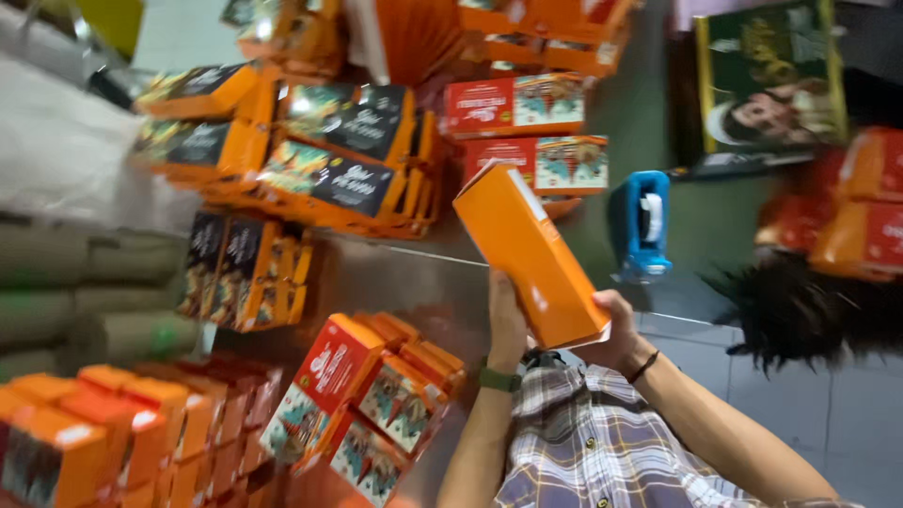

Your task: The person tapes orange and red boxes shut using a tape dispenser and moves them onto a stack.

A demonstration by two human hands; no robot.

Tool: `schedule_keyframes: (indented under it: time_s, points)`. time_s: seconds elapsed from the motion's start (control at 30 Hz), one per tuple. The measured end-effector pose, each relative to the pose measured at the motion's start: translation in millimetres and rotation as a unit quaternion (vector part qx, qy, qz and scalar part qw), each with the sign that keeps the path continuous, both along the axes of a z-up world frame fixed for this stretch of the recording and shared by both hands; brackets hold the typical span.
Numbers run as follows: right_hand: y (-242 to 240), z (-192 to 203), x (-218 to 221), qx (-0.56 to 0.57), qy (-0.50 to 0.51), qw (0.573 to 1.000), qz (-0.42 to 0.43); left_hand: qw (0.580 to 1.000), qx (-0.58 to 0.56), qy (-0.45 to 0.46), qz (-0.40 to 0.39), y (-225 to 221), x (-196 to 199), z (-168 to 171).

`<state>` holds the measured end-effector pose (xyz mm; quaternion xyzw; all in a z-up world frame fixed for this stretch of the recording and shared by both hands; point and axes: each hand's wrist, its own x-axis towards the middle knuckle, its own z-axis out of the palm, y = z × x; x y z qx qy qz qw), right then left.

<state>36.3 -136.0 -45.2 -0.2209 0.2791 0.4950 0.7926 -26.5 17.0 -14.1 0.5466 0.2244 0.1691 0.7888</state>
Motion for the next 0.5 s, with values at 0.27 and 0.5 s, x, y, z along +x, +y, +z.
schedule_keyframes:
  time_s: [0.27,0.5]
  points:
    - [-95.8,-68.2,70.8,-0.587,-0.512,0.619,0.101,0.938,0.323,0.122,-0.044,21.0,-17.1,-50.9]
    - [-92.4,-95.8,118.8,-0.608,-0.381,0.658,0.229,0.729,0.676,0.088,-0.064,12.6,15.2,-122.0]
